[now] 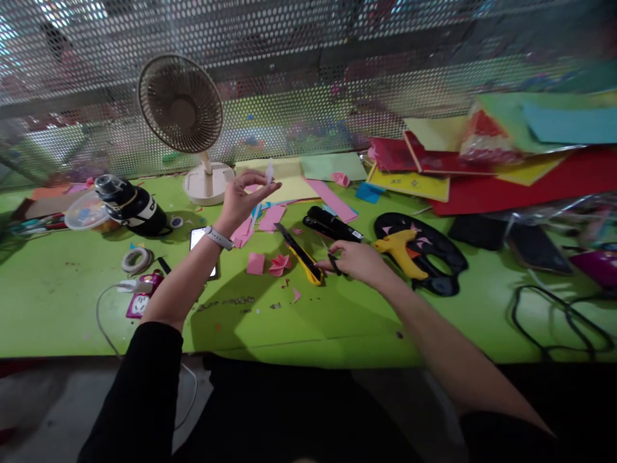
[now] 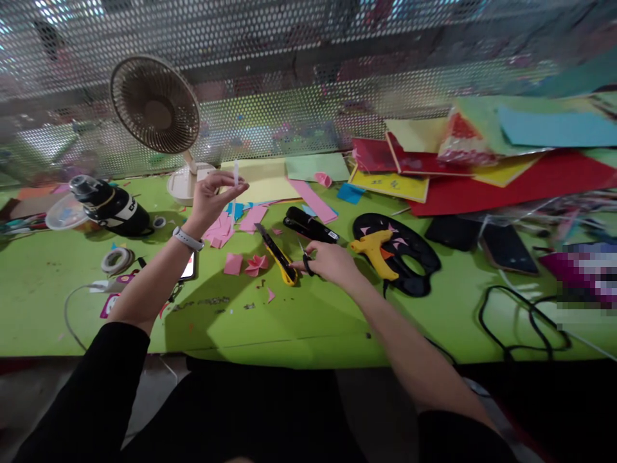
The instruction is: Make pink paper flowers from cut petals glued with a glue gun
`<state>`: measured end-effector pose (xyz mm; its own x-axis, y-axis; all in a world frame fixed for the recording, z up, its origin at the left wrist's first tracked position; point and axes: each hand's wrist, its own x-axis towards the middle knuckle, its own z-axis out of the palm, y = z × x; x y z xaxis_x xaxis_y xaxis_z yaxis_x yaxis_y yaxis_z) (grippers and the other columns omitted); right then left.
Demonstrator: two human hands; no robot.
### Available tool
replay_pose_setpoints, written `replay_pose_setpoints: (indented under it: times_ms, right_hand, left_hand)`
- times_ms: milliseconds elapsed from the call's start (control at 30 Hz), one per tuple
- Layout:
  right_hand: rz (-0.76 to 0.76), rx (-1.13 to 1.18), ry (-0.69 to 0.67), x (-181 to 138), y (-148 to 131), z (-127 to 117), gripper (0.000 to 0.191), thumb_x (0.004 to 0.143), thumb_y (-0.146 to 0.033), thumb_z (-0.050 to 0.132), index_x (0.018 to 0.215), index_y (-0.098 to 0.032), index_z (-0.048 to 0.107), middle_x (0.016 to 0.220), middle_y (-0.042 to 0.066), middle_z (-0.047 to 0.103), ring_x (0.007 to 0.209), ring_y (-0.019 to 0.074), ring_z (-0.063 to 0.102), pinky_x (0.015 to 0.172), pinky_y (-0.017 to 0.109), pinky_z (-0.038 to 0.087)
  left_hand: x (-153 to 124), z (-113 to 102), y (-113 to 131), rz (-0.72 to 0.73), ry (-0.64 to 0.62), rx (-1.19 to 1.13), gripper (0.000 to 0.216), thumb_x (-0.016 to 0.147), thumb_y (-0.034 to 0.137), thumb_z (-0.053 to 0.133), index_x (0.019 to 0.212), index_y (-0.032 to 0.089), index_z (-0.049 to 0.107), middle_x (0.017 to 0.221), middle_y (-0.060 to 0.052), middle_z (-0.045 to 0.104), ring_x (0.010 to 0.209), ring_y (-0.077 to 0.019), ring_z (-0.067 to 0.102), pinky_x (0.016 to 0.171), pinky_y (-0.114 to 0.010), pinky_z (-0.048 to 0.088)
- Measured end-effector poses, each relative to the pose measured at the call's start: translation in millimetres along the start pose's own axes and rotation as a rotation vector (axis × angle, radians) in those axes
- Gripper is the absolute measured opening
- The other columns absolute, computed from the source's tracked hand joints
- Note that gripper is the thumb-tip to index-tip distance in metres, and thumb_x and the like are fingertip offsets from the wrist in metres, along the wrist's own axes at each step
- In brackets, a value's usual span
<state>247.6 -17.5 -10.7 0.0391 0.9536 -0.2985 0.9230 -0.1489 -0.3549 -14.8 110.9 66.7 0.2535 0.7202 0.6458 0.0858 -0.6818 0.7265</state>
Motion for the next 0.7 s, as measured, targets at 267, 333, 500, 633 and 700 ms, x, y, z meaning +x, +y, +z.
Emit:
replay_pose_setpoints:
  times_ms: [267,333,500,633,700]
  right_hand:
    - [-0.027,-0.087,0.049,-4,1,-4,0.055,0.077,-0.062,0.061,0.112,-0.021,0.069,0.060,0.003,0.066,0.067,0.0246,0.065,0.054,0.029,0.033]
    - [-0.048,-0.085,0.016,-6,1,-8,0.058,0.077,-0.061,0.062,0.117,-0.020,0.067,0.062,0.003,0.067,0.067,0.0248,0.066,0.054,0.029,0.034]
    - [-0.115,-0.092,-0.048,-8,-1,-17,0.064,0.073,-0.056,0.069,0.123,-0.016,0.064,0.074,0.007,0.073,0.072,0.0258,0.069,0.056,0.029,0.039]
    - [-0.086,-0.101,-0.032,-8,-4,-16,0.055,0.074,-0.053,0.071,0.114,-0.016,0.067,0.069,0.007,0.072,0.071,0.0263,0.070,0.055,0.029,0.040]
    - [-0.051,-0.019,-0.046,-8,-4,-14,0.053,0.077,-0.052,0.070,0.116,-0.017,0.065,0.056,0.003,0.067,0.061,0.0234,0.068,0.053,0.028,0.041]
  left_hand:
    - [4,13,-1,0.022,-0.011,0.041,0.030,0.068,0.042,0.086,0.069,0.017,0.070,0.077,-0.004,0.066,0.076,-0.0128,0.061,0.069,-0.026,0.048]
    - [3,15,-1,0.025,-0.024,0.045,0.030,0.068,0.043,0.085,0.070,0.017,0.071,0.079,-0.004,0.067,0.076,-0.0129,0.061,0.070,-0.026,0.049]
    - [2,15,-1,0.000,-0.124,-0.010,0.025,0.074,0.043,0.081,0.077,0.018,0.076,0.086,-0.006,0.069,0.080,-0.0130,0.063,0.062,-0.022,0.047]
    - [1,14,-2,0.008,-0.165,-0.056,0.023,0.076,0.041,0.081,0.080,0.019,0.077,0.089,-0.007,0.070,0.081,-0.0125,0.065,0.063,-0.021,0.049]
    - [0,13,-3,0.016,-0.169,-0.062,0.024,0.076,0.041,0.080,0.080,0.018,0.077,0.089,-0.007,0.071,0.081,-0.0126,0.065,0.063,-0.021,0.050]
